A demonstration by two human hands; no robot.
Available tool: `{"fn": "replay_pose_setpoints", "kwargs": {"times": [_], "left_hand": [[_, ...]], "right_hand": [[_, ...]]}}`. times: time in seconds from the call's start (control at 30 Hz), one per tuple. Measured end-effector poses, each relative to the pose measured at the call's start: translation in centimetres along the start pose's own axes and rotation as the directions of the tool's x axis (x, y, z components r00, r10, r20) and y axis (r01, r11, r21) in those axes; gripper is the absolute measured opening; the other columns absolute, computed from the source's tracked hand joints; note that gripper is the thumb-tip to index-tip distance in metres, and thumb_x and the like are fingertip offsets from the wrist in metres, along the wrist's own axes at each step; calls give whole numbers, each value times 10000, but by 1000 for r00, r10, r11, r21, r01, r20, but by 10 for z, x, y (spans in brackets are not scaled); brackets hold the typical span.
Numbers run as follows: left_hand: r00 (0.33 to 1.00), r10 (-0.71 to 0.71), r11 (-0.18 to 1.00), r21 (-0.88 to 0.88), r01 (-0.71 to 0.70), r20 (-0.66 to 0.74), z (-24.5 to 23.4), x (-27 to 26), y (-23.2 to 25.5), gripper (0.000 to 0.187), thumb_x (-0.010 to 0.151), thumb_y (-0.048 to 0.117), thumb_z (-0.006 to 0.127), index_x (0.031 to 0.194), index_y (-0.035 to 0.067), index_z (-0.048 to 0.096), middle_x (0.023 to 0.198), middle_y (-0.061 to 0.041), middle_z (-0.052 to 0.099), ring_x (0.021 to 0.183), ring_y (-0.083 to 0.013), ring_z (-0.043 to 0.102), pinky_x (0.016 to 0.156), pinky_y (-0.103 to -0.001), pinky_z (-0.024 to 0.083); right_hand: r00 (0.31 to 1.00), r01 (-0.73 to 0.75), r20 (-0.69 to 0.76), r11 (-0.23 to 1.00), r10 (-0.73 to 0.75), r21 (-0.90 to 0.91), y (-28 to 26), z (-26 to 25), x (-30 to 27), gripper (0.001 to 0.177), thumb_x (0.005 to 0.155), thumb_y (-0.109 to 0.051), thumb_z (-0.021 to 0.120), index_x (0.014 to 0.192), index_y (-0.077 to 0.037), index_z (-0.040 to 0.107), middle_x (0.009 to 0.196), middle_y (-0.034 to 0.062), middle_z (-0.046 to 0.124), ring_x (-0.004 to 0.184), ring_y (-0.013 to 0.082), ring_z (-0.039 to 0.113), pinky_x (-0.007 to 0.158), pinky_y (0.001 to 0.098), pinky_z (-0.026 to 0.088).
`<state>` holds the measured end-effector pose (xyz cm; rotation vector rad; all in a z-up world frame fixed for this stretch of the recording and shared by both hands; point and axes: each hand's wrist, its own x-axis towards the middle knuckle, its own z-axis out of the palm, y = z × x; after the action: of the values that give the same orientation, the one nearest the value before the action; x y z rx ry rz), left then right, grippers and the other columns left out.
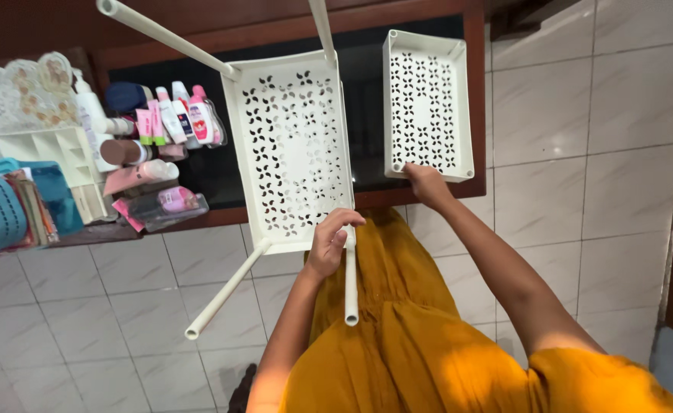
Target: The person assembles a white plastic storage shelf by inserting white plastic poles into the corner holes of perforated trays. They stack the trays vertically, securing each with poles to form a multi-tiered unit.
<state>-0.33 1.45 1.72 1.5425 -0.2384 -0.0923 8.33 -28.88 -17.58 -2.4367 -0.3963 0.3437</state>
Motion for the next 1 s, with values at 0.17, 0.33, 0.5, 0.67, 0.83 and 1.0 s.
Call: {"fn": "replay_pose_setpoints", "kwargs": {"times": [0.17,0.33,0.5,0.67,0.83,1.0], "left_hand": [[988,-139,989,-68,135,-67,1,7,-9,487,1113,391,417,1074,-19,678,1042,-118,695,979,-211,632,905,-333,502],[929,-368,915,-199,352,-48,-4,38,-37,447,1082,380,417,1153,29,685,1067,-74,714,962,-164,617,843,-305,481],[895,-431,815,-376,441,115,-11,78,6,682,1021,494,490,1510,38,356,1385,-140,582,1173,-230,614,987,-363,496],[881,-438,889,-61,454,177,5,95,86,1128,874,320,739,1612,118,-90,1534,-247,346,1366,-313,468,1125,-414,407],[986,-132,947,-280,155,100,9,66,127,1021,857,-50,574,1676,100,-17,1621,-251,369,1422,-311,480,1157,-402,413],[979,-203,880,-432,197,33,1,49,147,1023,790,-108,499,1691,109,65,1535,-258,450,1230,-276,553,945,-335,515]], "right_hand": [[986,-32,-154,973,69,229,-32,-77,2,121,984,-8,605,1076,2,683,934,152,748,854,260,733,750,378,566],[938,-123,-254,911,236,394,-69,-134,-10,163,1032,-41,678,1177,33,691,886,157,710,800,208,637,705,320,522],[960,94,-280,946,-3,312,-159,-155,-74,259,950,67,577,1157,-11,712,904,114,738,771,197,687,719,314,565],[836,433,-280,880,-473,-194,-265,-162,-116,330,858,88,638,1140,-57,730,925,54,705,783,237,648,730,372,529],[768,513,-213,780,-604,-358,-325,-184,-128,286,841,-32,667,1127,-27,674,1087,79,739,872,223,686,771,356,533],[766,477,-167,723,-621,-500,-342,-209,-140,304,847,-179,767,1134,-99,705,1031,23,731,805,184,668,684,342,503]]}}
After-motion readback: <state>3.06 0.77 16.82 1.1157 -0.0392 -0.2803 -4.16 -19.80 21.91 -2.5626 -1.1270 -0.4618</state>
